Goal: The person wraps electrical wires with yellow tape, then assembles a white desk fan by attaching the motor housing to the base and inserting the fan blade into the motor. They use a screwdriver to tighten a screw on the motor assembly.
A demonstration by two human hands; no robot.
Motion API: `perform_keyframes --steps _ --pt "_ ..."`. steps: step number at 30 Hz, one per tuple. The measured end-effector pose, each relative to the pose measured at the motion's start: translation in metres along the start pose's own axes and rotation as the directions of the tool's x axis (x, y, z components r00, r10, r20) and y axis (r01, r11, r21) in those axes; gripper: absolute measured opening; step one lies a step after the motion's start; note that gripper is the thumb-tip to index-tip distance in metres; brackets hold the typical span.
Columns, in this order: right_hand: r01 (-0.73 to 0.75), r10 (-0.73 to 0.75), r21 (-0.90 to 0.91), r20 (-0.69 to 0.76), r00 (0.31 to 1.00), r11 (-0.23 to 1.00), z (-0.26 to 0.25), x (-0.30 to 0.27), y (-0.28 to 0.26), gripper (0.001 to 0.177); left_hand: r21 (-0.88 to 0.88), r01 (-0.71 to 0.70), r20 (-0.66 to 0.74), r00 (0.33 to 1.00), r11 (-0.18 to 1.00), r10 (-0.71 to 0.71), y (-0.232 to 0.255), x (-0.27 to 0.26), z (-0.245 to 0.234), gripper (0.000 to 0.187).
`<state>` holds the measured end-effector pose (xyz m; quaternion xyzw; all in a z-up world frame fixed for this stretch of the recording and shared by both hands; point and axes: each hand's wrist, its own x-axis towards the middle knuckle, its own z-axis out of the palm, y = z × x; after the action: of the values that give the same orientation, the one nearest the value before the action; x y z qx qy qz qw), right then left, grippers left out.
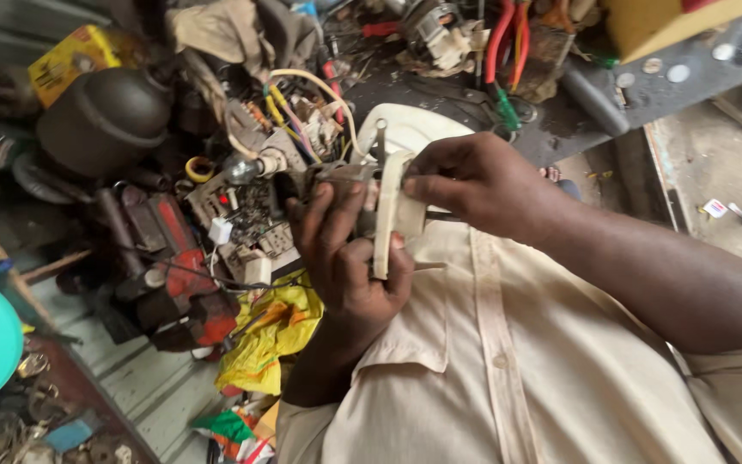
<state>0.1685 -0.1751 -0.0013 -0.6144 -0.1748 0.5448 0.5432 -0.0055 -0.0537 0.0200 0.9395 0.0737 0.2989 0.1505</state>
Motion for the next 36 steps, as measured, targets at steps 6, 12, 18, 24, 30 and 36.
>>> perform_keyframes --steps 6,12,18,24,30,36 --pt "-0.008 0.007 0.042 0.006 1.000 0.999 -0.001 0.005 0.004 0.026 -0.018 -0.008 0.016 1.000 1.000 0.008 -0.001 -0.002 0.000 0.023" --pt "-0.048 0.049 0.059 -0.023 0.999 0.997 -0.001 0.004 -0.002 0.025 -0.043 -0.011 0.022 1.000 0.999 0.012 -0.004 -0.004 0.001 0.025" --pt "-0.077 0.074 -0.044 -0.048 0.996 0.996 -0.002 -0.002 -0.008 0.025 -0.049 -0.011 0.025 1.000 0.999 0.012 -0.005 -0.004 0.001 0.025" --pt "0.185 -0.229 -0.370 -0.078 0.970 0.910 0.001 -0.007 -0.004 0.026 -0.034 -0.019 0.021 1.000 0.999 0.020 -0.005 -0.002 0.001 0.024" --pt "0.331 -0.412 -0.621 0.014 0.911 0.711 -0.004 -0.006 -0.004 0.026 -0.021 -0.026 0.006 1.000 0.999 0.026 -0.003 -0.002 0.002 0.022" --pt "0.052 -0.047 -0.174 0.032 0.998 0.983 -0.009 -0.003 -0.009 0.029 -0.034 -0.019 0.009 1.000 0.999 0.020 -0.003 -0.003 0.001 0.022"
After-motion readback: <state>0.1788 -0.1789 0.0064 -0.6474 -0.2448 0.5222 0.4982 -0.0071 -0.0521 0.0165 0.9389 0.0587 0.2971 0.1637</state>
